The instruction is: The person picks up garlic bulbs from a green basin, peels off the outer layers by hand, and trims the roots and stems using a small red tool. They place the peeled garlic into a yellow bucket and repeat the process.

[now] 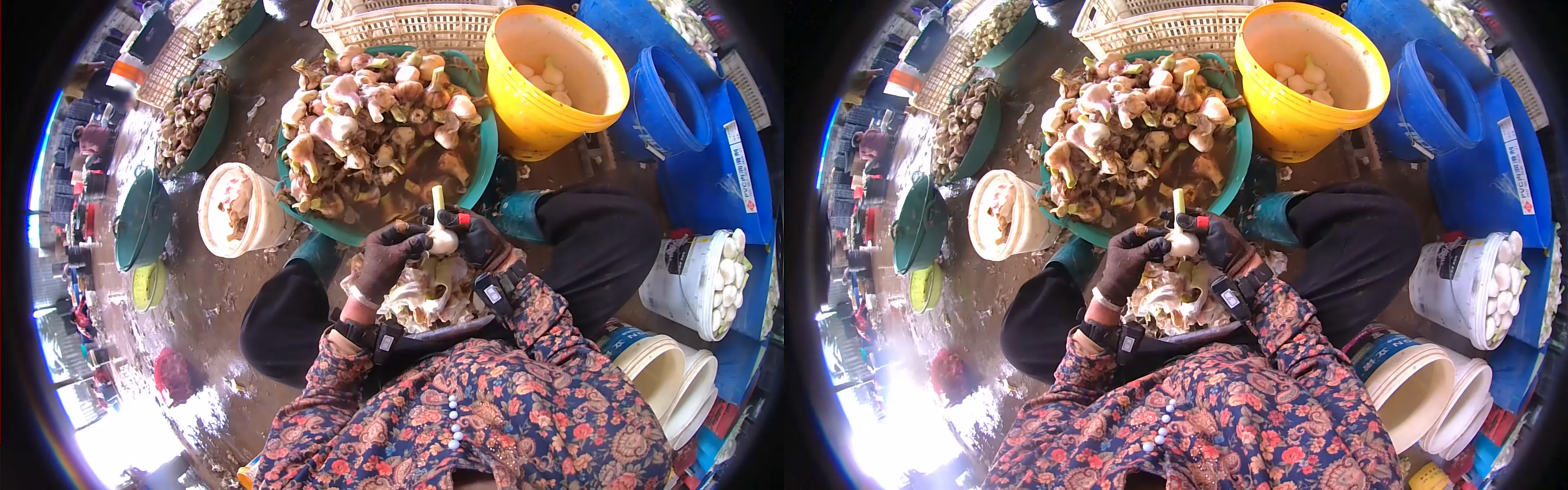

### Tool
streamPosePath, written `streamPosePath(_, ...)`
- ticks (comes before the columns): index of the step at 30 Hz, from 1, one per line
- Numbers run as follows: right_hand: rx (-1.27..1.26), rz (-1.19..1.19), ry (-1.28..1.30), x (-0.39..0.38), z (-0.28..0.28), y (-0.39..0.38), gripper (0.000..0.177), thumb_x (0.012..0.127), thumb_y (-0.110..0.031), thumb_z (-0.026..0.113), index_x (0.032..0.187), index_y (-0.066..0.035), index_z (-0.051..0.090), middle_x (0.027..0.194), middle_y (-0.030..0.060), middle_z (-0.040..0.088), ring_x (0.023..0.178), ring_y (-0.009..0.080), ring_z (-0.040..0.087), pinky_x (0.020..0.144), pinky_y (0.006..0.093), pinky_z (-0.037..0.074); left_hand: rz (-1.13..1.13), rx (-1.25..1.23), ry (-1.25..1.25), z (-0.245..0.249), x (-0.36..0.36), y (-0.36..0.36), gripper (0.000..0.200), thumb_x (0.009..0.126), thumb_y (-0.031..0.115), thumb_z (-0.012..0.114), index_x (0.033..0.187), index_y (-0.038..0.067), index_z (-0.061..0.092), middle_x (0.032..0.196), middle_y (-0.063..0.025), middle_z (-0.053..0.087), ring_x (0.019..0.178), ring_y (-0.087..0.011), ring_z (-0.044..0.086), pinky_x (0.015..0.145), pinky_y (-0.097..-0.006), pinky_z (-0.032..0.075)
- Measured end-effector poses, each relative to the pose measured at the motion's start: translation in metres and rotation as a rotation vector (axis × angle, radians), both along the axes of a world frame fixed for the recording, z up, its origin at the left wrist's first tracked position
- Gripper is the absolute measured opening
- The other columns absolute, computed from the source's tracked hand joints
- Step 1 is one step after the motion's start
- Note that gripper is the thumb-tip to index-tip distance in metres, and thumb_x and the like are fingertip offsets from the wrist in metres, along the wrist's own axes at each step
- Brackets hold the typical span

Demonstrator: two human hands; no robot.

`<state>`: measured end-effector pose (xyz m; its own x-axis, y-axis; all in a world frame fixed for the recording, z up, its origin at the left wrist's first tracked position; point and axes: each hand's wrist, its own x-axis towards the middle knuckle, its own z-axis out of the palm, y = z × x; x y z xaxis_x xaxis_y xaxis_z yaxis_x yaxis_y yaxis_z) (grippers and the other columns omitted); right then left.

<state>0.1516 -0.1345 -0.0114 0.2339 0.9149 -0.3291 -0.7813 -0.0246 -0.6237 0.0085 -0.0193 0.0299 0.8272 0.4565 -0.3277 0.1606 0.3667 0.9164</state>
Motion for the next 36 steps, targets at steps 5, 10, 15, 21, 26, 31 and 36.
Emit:
streamPosePath(5,0.023,-0.011,0.012,0.001,-0.013,0.001,0.027,0.092,-0.025,0.052,0.105,-0.002,0.058,0.094,0.0077,0.064,0.082,0.0154,0.062,0.075,0.0268,0.049,-0.088,0.161,0.086,0.011,-0.006,-0.013,0.013,0.083,0.013,0.065,0.088,0.002,0.060,0.079,-0.0006,0.061,0.067,-0.0057,0.054,0.060,-0.0206,0.045)
streamPosePath(10,-0.114,-0.283,0.359,0.007,-0.010,0.001,0.027,0.086,-0.026,0.061,0.097,-0.002,0.060,0.093,0.0123,0.065,0.088,0.0218,0.064,0.070,0.0321,0.055,-0.779,0.359,0.123,0.021,-0.045,-0.024,0.029,0.079,0.022,0.069,0.099,0.001,0.060,0.088,-0.0083,0.064,0.083,-0.0171,0.062,0.072,-0.0328,0.050)
streamPosePath(15,-0.390,-0.329,0.042,0.002,-0.049,-0.004,0.036,0.080,-0.033,0.068,0.090,0.001,0.062,0.078,0.0046,0.063,0.070,0.0144,0.059,0.058,0.0278,0.046,-0.717,0.921,0.605,-0.019,-0.034,0.019,0.027,0.073,0.030,0.067,0.091,0.009,0.068,0.081,-0.0140,0.066,0.075,-0.0334,0.063,0.070,-0.0381,0.049)
streamPosePath(21,-0.533,-0.324,0.130,-0.015,-0.054,-0.018,0.028,0.080,-0.036,0.065,0.089,-0.010,0.062,0.076,0.0017,0.059,0.065,0.0147,0.057,0.055,0.0303,0.046,-0.205,1.136,0.538,-0.077,0.056,0.049,0.046,0.078,0.040,0.060,0.111,0.008,0.058,0.087,-0.0184,0.064,0.076,-0.0368,0.062,0.067,-0.0425,0.048)
streamPosePath(26,-0.425,-0.442,0.047,0.012,-0.070,-0.014,0.034,0.087,-0.036,0.054,0.100,-0.006,0.061,0.086,0.0050,0.063,0.076,0.0158,0.059,0.071,0.0305,0.047,-0.615,0.970,0.635,-0.272,0.106,0.065,0.055,0.084,0.043,0.051,0.131,0.017,0.040,0.104,-0.0197,0.060,0.095,-0.0367,0.058,0.079,-0.0397,0.046)
streamPosePath(31,-0.332,-0.286,-0.344,0.041,-0.045,-0.007,0.033,0.089,-0.029,0.049,0.102,-0.001,0.061,0.092,0.0092,0.065,0.080,0.0191,0.062,0.074,0.0319,0.050,-0.548,0.863,0.093,-0.209,0.110,0.046,0.037,0.086,0.020,0.051,0.121,0.009,0.049,0.113,-0.0136,0.059,0.104,-0.0287,0.056,0.090,-0.0349,0.043)
streamPosePath(36,0.191,-0.526,0.197,0.103,0.108,0.049,0.044,0.090,-0.045,0.047,0.106,-0.004,0.054,0.095,0.0082,0.061,0.082,0.0209,0.059,0.071,0.0380,0.052,-0.176,0.190,0.102,-0.140,0.080,0.052,0.043,0.076,0.033,0.072,0.106,0.004,0.060,0.081,-0.0022,0.062,0.062,-0.0081,0.057,0.051,-0.0252,0.046)
